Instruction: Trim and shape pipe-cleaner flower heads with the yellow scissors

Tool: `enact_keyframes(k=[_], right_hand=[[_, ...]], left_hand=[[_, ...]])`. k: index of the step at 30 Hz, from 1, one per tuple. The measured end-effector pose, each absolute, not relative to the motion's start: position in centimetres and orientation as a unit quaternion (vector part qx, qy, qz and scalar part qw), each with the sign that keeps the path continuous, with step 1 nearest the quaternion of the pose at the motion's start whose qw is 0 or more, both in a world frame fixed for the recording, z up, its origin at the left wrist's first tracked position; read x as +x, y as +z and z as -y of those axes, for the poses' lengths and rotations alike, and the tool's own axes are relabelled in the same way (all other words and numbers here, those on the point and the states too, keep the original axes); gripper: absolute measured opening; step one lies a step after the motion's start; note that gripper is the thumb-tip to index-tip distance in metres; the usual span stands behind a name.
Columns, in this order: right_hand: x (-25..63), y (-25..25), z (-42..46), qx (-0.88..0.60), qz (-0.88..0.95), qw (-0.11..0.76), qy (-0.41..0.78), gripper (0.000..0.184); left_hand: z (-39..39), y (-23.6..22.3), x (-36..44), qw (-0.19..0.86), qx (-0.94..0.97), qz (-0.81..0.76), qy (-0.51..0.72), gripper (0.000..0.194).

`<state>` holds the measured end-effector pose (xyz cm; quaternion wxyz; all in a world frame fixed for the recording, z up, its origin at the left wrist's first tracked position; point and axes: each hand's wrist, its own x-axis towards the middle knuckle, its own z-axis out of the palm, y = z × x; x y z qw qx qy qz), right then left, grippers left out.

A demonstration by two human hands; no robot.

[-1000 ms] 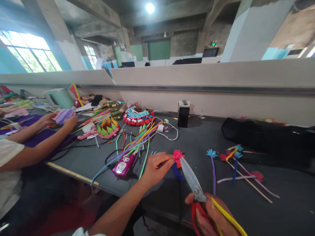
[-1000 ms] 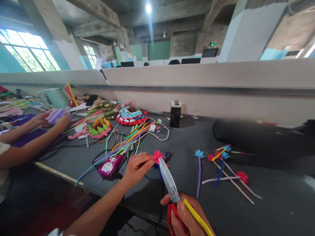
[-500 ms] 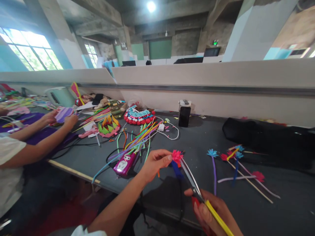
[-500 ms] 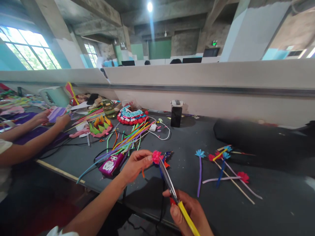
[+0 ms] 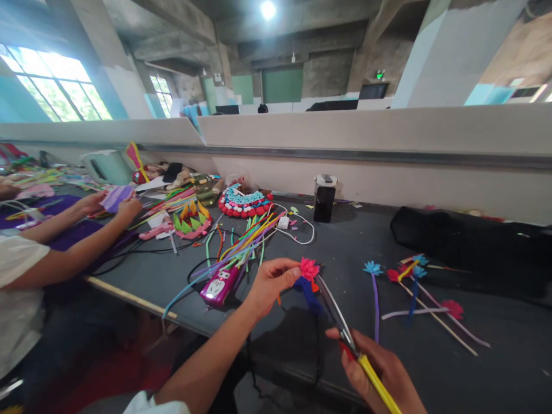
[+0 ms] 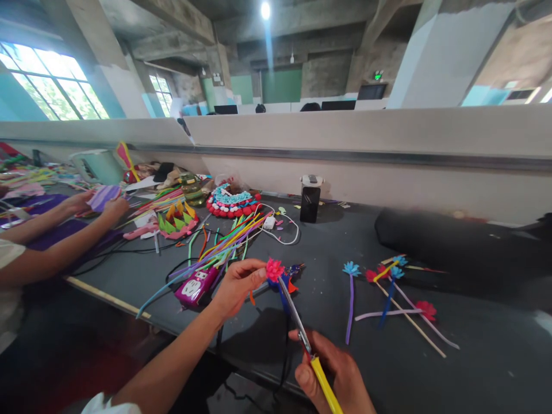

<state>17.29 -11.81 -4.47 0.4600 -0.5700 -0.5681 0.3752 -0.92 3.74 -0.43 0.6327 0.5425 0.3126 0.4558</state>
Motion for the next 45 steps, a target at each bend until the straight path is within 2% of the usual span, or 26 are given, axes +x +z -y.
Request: enact_keyframes(k=[7, 13, 17, 20, 25, 31, 36, 45], right_hand=[[16.8, -3.7, 11.8, -0.608, 0.577, 0.452, 0.305, 0.044], [16.8, -3.7, 11.8, -0.624, 0.568, 0.452, 0.290, 0.044], [16.7, -3.8, 11.9, -0.630, 0.551, 0.459, 0.298, 0.044], [16.6, -3.7, 12.1, -0.615, 0.518, 0.471, 0.362, 0.051], [16.4, -3.4, 12.6, -0.496, 0.445, 0.471, 0.578, 0.064], [16.7, -5.2, 12.8, -0.405, 0.378, 0.484, 0.677, 0.065], [16.6, -5.1, 13.1, -0.426, 0.322, 0.493, 0.686, 0.061], [15.7, -1.8, 13.1, -0.503, 0.389, 0.468, 0.614, 0.069]], left_hand=[[-3.1, 0.0, -0.7, 0.579, 0.588, -0.325, 0.462, 0.030], [-3.0, 0.2, -0.9, 0.500, 0.661, -0.320, 0.459, 0.023], [-2.9, 0.3, -0.8, 0.485, 0.674, -0.321, 0.455, 0.023], [-2.7, 0.4, -0.7, 0.489, 0.674, -0.324, 0.450, 0.024], [-2.6, 0.2, -0.6, 0.515, 0.655, -0.314, 0.456, 0.025], [-2.6, 0.0, -0.5, 0.535, 0.641, -0.308, 0.456, 0.024], [-2.7, -0.1, -0.6, 0.569, 0.619, -0.300, 0.450, 0.024], [-3.1, -0.3, -1.2, 0.653, 0.599, -0.266, 0.378, 0.030]])
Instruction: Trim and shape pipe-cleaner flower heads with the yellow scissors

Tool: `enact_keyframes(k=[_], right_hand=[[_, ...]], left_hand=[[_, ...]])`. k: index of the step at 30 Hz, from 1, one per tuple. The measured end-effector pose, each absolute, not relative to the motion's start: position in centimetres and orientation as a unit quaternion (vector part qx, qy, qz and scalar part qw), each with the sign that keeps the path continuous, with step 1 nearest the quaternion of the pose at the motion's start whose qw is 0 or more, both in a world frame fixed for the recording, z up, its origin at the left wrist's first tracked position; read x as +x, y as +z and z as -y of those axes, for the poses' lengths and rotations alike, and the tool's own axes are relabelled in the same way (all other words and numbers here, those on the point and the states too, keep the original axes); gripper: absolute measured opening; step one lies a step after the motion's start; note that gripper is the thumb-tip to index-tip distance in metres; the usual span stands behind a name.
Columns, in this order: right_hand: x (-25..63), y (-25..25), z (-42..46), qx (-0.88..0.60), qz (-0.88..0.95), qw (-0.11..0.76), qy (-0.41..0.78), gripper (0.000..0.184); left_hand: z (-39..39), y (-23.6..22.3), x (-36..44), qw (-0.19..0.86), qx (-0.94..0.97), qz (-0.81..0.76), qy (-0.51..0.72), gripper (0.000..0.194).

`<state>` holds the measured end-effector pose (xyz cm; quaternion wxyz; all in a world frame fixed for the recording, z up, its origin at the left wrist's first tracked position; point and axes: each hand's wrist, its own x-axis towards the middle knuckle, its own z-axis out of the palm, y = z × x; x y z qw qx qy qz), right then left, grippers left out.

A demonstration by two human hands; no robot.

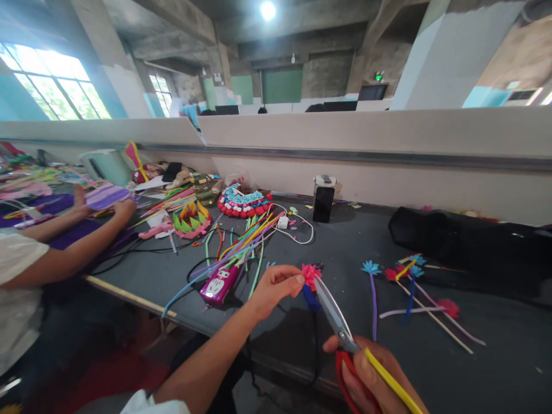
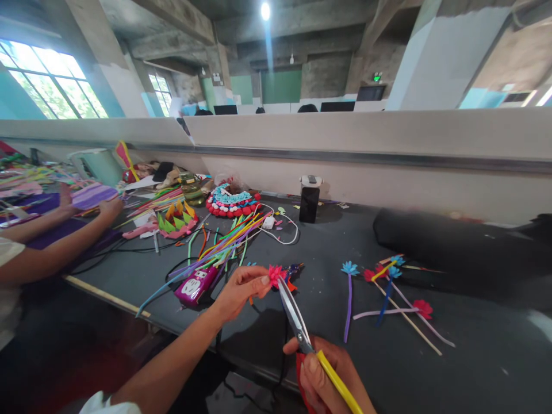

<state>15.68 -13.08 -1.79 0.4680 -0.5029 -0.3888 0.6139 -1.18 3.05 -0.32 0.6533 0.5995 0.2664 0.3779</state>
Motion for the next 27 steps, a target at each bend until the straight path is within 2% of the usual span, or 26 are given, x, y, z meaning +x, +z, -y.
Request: enact_keyframes(k=[4, 9, 13, 16, 21, 27], right_hand=[[15.9, -2.6, 12.8, -0.507, 0.423, 0.470, 0.586, 0.068], [16.8, -4.0, 12.1, -0.560, 0.499, 0.486, 0.449, 0.058], [17.4, -4.2, 11.8, -0.585, 0.572, 0.464, 0.339, 0.041], [17.5, -3.9, 11.8, -0.593, 0.613, 0.454, 0.258, 0.037], [17.9, -3.7, 11.7, -0.582, 0.670, 0.413, 0.203, 0.035], [18.3, -4.1, 11.5, -0.584, 0.674, 0.410, 0.190, 0.033]], left_hand=[[-3.2, -0.7, -1.3, 0.671, 0.584, -0.275, 0.364, 0.028], [-3.2, -0.6, -1.0, 0.657, 0.543, -0.299, 0.429, 0.023], [-3.1, -0.5, -0.8, 0.645, 0.539, -0.311, 0.444, 0.021], [-3.1, -0.4, -0.8, 0.644, 0.537, -0.316, 0.443, 0.021], [-3.0, -0.2, -0.9, 0.637, 0.554, -0.308, 0.439, 0.019], [-2.9, -0.4, -1.0, 0.617, 0.589, -0.299, 0.427, 0.018]])
